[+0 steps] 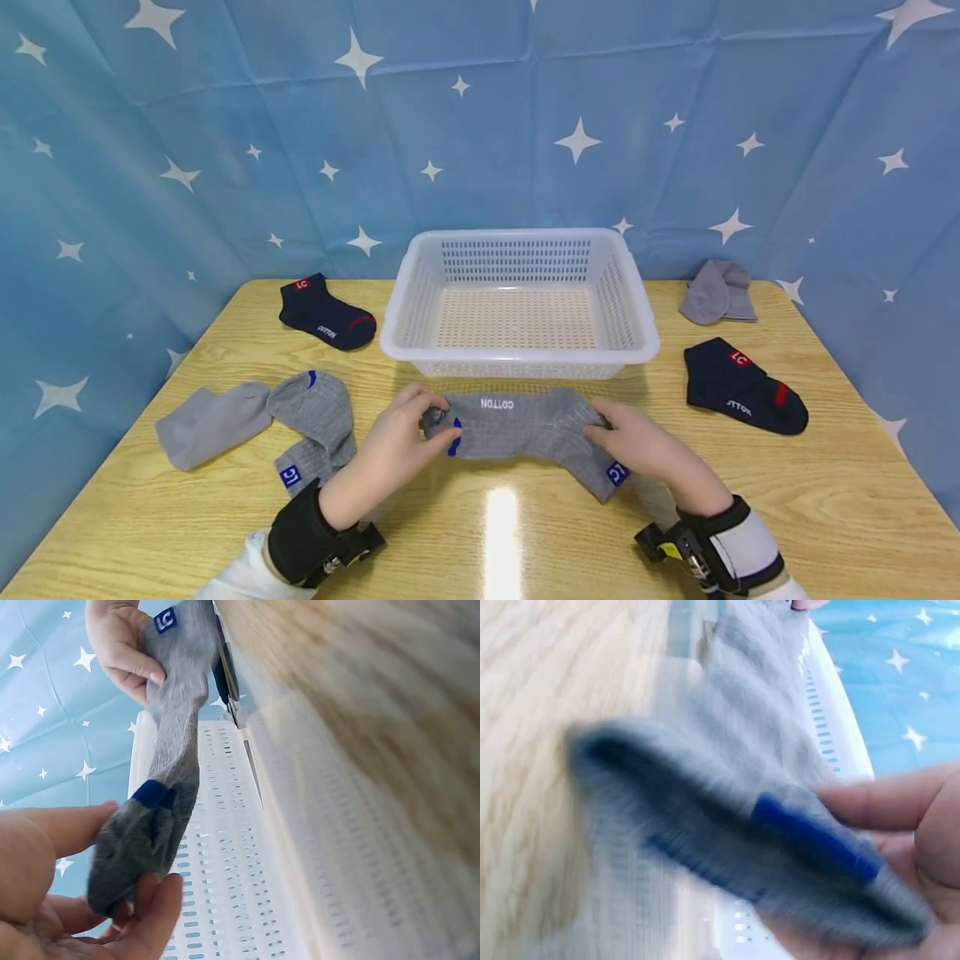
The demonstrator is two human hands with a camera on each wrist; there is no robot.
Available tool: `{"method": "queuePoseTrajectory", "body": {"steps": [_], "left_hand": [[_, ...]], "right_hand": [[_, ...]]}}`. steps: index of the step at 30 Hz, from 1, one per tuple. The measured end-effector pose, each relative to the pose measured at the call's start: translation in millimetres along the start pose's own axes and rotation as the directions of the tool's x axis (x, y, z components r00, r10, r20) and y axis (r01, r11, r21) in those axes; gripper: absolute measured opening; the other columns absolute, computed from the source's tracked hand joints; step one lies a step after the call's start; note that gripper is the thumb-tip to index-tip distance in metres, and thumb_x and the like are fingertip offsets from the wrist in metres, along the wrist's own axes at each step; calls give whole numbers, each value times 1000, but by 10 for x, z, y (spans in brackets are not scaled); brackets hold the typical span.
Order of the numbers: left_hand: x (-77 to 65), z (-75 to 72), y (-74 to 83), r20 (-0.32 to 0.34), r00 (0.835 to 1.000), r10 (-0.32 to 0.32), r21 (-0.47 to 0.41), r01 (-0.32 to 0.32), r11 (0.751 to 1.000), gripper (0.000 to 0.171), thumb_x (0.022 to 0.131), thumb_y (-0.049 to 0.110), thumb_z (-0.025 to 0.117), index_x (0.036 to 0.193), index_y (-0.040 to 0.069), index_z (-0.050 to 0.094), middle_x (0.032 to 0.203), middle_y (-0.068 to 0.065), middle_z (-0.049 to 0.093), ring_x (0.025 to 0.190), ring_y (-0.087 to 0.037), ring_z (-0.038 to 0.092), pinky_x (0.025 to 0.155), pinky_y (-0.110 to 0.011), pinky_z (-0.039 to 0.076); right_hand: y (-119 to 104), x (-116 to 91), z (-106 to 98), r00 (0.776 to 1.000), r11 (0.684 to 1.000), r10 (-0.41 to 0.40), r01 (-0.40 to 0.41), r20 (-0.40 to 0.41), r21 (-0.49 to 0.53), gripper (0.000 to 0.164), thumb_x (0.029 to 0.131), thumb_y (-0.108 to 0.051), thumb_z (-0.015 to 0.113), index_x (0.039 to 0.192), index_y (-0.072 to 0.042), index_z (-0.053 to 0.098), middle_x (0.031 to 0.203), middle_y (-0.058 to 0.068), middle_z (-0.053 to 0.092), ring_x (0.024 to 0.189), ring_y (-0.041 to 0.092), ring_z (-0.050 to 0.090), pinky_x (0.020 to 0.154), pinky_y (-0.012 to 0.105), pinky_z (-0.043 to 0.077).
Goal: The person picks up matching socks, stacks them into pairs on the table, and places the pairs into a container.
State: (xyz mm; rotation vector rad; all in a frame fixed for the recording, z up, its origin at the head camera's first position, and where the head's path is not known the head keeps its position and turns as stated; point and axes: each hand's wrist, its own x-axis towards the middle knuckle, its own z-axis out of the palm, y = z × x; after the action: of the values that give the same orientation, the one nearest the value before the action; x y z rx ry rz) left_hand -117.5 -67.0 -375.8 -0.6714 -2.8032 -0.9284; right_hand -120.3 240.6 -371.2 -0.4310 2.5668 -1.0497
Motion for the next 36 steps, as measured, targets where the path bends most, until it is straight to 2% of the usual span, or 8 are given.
{"method": "queuePoseTrajectory", "body": {"steps": [3,4,6,8,14,22,29,36], "left_hand": [[4,5,-5,35,999,-28,12,28,1000,33,83,25,74,106,5,61,91,-2,46,66,-8,42,61,-23,43],[5,7,-8,42,999,-33,19,33,999,34,82,24,74,106,5,61,92,-2,46,67,-9,43,62,-23,43],[6,11,-16,60,997,-46,30,44,999,34,82,22,74,106,4,60,93,-4,47,66,-9,43,61,-23,43],[8,15,-26,85,995,-57,39,53,998,34,83,19,74,108,2,59,95,-5,47,66,-10,43,60,-23,43],[12,21,-56,178,981,-83,70,72,995,41,83,20,73,116,1,57,102,-9,48,69,-10,45,62,-24,44],[1,30,-113,257,965,-53,101,28,994,52,84,25,73,121,-5,53,100,-11,48,74,-12,44,66,-26,43],[-7,26,-113,290,956,-51,168,1,986,55,87,31,69,124,-6,55,104,-13,54,81,-16,51,71,-29,46],[-2,20,-107,297,951,-84,223,17,975,52,89,35,66,123,-3,58,110,-13,57,94,-22,57,75,-34,50]], "right_hand": [[-7,10,3,999,999,37,-38,-35,-13,32,100,-14,46,122,9,46,105,27,55,93,38,57,77,45,48],[-3,13,3,998,999,47,-47,-46,-2,32,100,-14,46,122,9,45,99,26,56,87,36,58,74,43,49],[16,21,3,996,999,35,-34,-79,13,23,99,-14,48,113,4,49,84,12,53,68,21,50,60,34,43],[44,27,-7,993,999,33,-31,-110,21,21,98,-15,51,110,2,51,80,7,52,62,14,43,54,30,38],[106,41,-30,985,1000,21,-21,-170,3,24,96,-11,54,116,2,52,89,9,56,69,14,47,57,29,40],[204,72,-37,984,998,19,-28,-176,-50,32,94,-6,55,123,6,49,92,14,62,76,17,54,59,31,42],[293,81,-22,982,998,-3,-10,-186,-67,30,92,-1,53,122,5,53,107,22,61,91,28,59,68,35,47],[335,92,-40,989,997,12,-24,-150,-77,33,91,-1,54,123,7,52,103,20,61,87,24,57,67,34,46]]}}
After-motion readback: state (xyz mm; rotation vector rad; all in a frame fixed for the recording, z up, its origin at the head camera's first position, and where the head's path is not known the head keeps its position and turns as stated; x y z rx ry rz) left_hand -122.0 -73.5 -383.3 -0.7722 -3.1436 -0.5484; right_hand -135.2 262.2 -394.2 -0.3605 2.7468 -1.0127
